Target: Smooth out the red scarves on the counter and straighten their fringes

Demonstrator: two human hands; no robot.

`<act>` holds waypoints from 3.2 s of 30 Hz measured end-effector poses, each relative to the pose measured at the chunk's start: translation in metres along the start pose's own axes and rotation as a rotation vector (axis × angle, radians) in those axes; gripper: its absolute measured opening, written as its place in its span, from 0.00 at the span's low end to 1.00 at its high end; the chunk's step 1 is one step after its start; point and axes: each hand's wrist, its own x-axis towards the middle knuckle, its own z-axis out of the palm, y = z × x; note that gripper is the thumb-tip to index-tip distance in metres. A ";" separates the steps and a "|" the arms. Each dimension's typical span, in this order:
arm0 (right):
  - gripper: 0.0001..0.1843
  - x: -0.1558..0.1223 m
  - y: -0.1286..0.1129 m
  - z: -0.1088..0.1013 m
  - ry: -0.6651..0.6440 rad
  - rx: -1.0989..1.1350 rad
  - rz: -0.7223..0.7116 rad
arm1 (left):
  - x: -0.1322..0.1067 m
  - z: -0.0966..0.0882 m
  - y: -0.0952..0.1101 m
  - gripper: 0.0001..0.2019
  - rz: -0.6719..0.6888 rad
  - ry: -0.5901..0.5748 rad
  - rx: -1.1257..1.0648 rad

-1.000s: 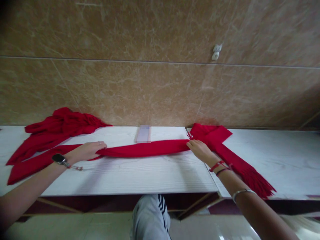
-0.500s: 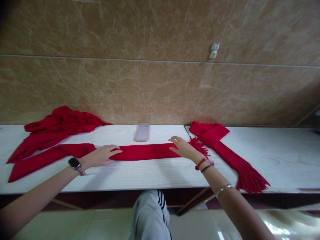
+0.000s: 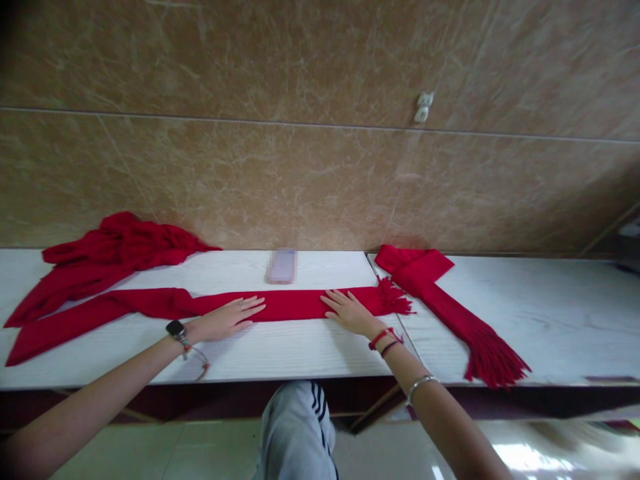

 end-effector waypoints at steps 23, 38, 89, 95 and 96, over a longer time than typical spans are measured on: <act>0.21 -0.054 0.090 0.005 0.052 -0.276 0.383 | 0.031 0.021 0.000 0.22 -0.047 0.120 0.076; 0.18 -0.043 0.084 -0.002 0.122 -0.100 0.253 | 0.026 0.022 -0.008 0.22 -0.058 0.139 0.083; 0.10 -0.077 0.042 -0.035 0.000 -0.087 0.057 | 0.095 0.021 0.051 0.20 0.052 0.216 0.085; 0.11 -0.092 0.071 -0.053 0.052 -0.168 0.127 | 0.097 0.024 0.049 0.20 0.072 0.240 0.079; 0.10 -0.084 0.068 -0.057 0.078 -0.167 0.121 | 0.097 0.024 0.048 0.20 0.072 0.243 0.080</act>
